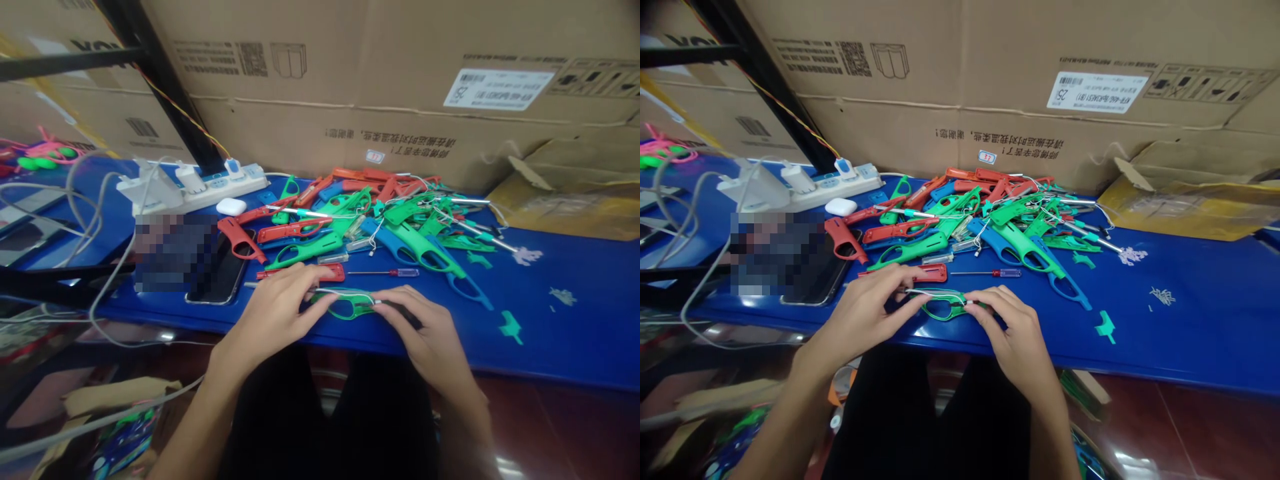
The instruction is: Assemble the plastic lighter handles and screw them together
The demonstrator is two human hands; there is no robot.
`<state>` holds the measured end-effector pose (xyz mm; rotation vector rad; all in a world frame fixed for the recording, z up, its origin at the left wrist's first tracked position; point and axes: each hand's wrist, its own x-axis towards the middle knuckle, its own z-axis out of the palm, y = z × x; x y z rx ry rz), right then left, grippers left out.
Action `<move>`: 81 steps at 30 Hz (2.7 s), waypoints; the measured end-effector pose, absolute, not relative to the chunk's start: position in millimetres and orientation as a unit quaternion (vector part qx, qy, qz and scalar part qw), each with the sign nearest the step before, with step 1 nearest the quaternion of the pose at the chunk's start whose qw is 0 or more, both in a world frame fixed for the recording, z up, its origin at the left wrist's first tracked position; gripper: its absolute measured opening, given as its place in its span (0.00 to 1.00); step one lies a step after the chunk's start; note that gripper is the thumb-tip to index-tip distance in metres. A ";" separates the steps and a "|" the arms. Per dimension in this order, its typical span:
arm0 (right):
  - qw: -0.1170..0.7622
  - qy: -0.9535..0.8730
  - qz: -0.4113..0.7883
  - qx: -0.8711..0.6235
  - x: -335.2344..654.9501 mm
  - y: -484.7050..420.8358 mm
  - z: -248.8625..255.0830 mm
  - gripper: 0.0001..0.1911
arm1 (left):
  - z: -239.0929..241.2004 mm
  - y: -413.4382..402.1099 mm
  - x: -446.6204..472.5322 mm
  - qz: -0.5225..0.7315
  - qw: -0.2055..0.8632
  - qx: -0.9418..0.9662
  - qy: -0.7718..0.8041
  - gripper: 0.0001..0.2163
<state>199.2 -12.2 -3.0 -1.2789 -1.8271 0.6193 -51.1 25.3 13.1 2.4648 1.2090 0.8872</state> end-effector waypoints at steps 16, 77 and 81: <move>0.449 -0.701 0.300 -0.467 200.4 -12.5 -0.1 0.06 | 24.8 41.0 -31.9 0.280 0.170 0.906 0.268 0.10; 0.506 -0.696 0.337 -0.382 207.6 -22.7 -3.0 0.07 | 26.6 22.0 -27.8 0.365 0.242 0.873 0.215 0.04; 0.486 -0.690 0.363 -0.394 209.9 -21.0 -3.4 0.07 | 25.6 22.6 -28.0 0.372 0.228 0.869 0.233 0.03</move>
